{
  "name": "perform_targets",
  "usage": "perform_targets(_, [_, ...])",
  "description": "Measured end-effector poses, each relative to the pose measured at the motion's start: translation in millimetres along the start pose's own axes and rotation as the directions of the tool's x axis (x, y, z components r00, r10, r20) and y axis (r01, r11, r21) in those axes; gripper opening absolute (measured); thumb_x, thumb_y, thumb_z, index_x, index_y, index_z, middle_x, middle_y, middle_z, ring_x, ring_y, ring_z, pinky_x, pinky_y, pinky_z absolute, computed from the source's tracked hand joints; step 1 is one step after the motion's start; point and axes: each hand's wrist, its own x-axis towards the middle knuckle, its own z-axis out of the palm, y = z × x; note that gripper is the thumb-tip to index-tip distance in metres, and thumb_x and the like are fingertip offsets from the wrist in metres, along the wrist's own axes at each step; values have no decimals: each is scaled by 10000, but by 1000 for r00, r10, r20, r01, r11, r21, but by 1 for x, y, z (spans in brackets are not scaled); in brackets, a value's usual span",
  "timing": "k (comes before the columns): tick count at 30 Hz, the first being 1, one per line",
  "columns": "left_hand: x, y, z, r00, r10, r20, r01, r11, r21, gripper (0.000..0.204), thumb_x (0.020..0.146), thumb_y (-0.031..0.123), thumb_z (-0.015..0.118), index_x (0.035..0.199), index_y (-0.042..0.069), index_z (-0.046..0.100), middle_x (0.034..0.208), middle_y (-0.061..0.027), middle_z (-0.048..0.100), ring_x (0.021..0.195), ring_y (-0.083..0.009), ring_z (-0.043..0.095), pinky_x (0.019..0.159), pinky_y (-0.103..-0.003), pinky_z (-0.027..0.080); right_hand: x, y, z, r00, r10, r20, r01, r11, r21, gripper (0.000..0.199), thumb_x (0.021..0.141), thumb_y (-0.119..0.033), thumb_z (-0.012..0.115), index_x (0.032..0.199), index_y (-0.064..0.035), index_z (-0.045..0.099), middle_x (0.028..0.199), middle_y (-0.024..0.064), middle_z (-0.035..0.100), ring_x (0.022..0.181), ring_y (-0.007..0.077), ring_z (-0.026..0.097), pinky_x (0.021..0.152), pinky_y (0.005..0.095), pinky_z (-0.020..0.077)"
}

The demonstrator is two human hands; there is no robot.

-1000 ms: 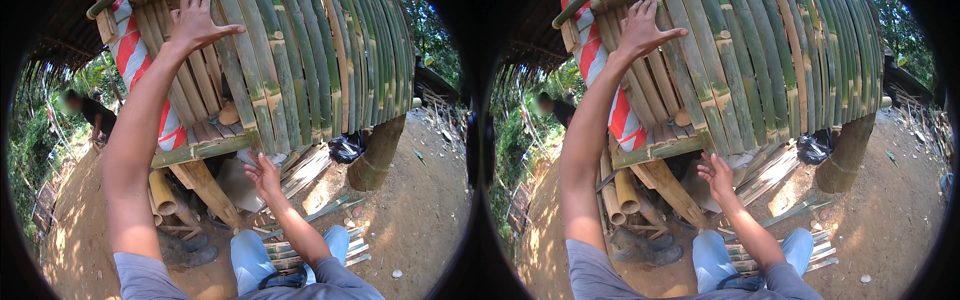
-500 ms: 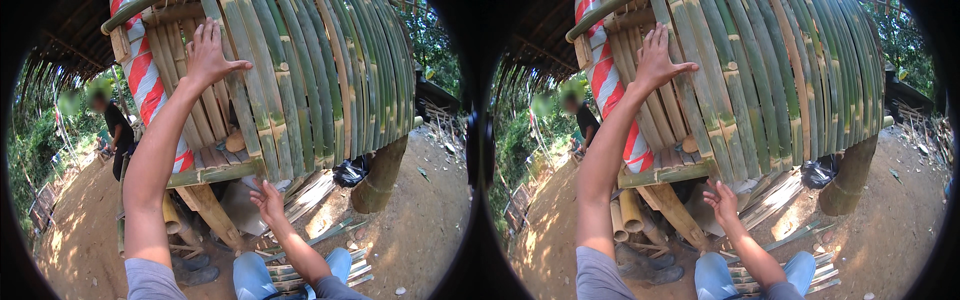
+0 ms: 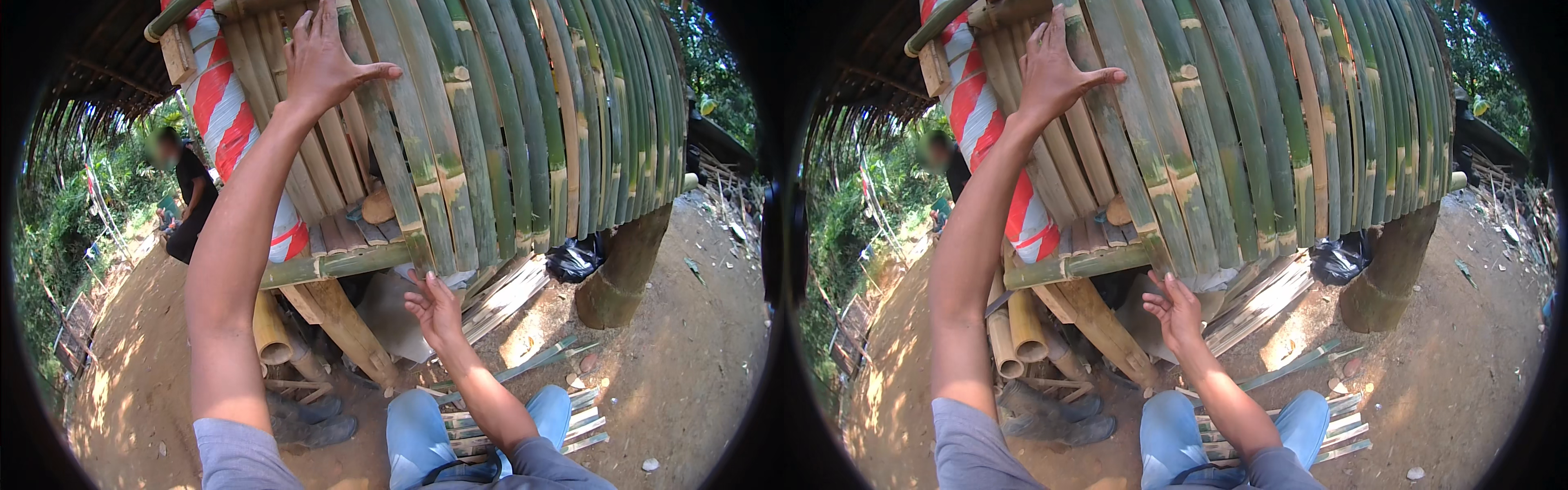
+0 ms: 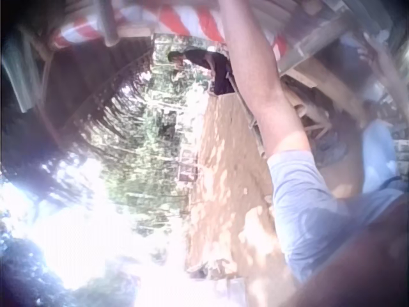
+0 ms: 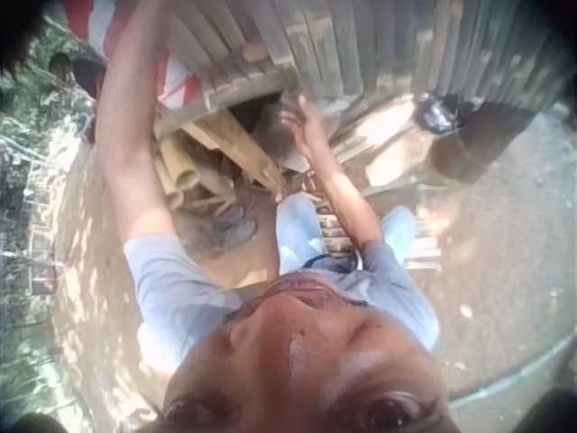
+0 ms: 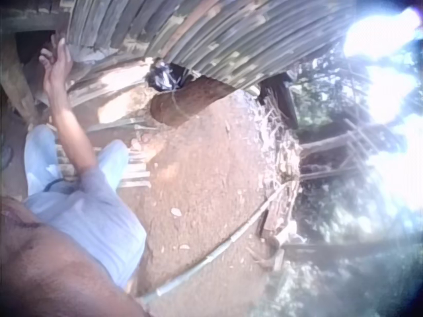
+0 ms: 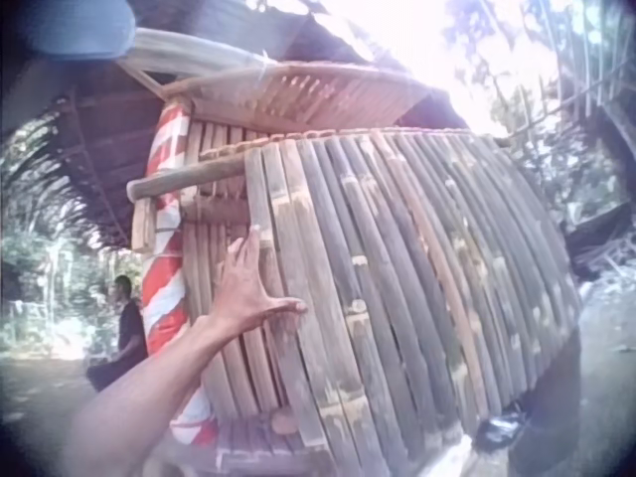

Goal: The person sits on the ground and assembles a bamboo structure by inserting split bamboo strips into a vertical frame. They use a wooden mallet to tap the strips into place and adjust their alignment with their hands. The person occasionally picks up new strips from a pile on the ground and continues the assembly process.

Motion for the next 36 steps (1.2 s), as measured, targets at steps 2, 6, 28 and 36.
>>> perform_targets(2, [-1, -3, 3, 1000, 20, -8, -19, 1000, 21, 1391, 476, 679, 837, 1508, -7, 207, 1554, -192, 257, 1422, -383, 235, 1150, -516, 243, 0, 1, -2, 1000, 6, 7, -6, 1000, 4, 343, 988, -284, 578, 1194, -13, 545, 1258, 162, 620, 804, 194, 689, 676, 300, 585])
perform_targets(6, [3, -15, 13, 996, 67, -54, -62, 995, 78, 1379, 483, 672, 835, 1516, 7, 209, 1574, -190, 225, 1442, -381, 199, 1165, -507, 218, 2, 2, 0, 1000, 17, 19, -17, 1000, 9, 305, 985, -287, 583, 1131, -20, 561, 1254, 164, 620, 805, 190, 689, 680, 298, 584])
perform_targets(28, [1, -8, 9, 996, 20, 85, -23, 999, 37, 1397, 530, 662, 821, 1530, -24, 127, 1601, -199, 152, 1470, -344, 152, 1174, -490, 185, 4, 1, -2, 1000, -10, 15, 10, 1000, -16, 322, 996, -248, 566, 1179, 16, 565, 1236, 148, 620, 870, 198, 691, 703, 291, 590])
perform_targets(36, [2, -15, 13, 997, 74, 24, -77, 987, 143, 1379, 530, 778, 734, 1533, 13, 177, 1591, -180, 196, 1454, -339, 197, 1128, -515, 244, 2, 3, 7, 1000, -8, -7, 8, 1000, 18, 319, 1005, -219, 547, 1206, 29, 552, 1239, 150, 615, 941, 221, 690, 724, 298, 592])
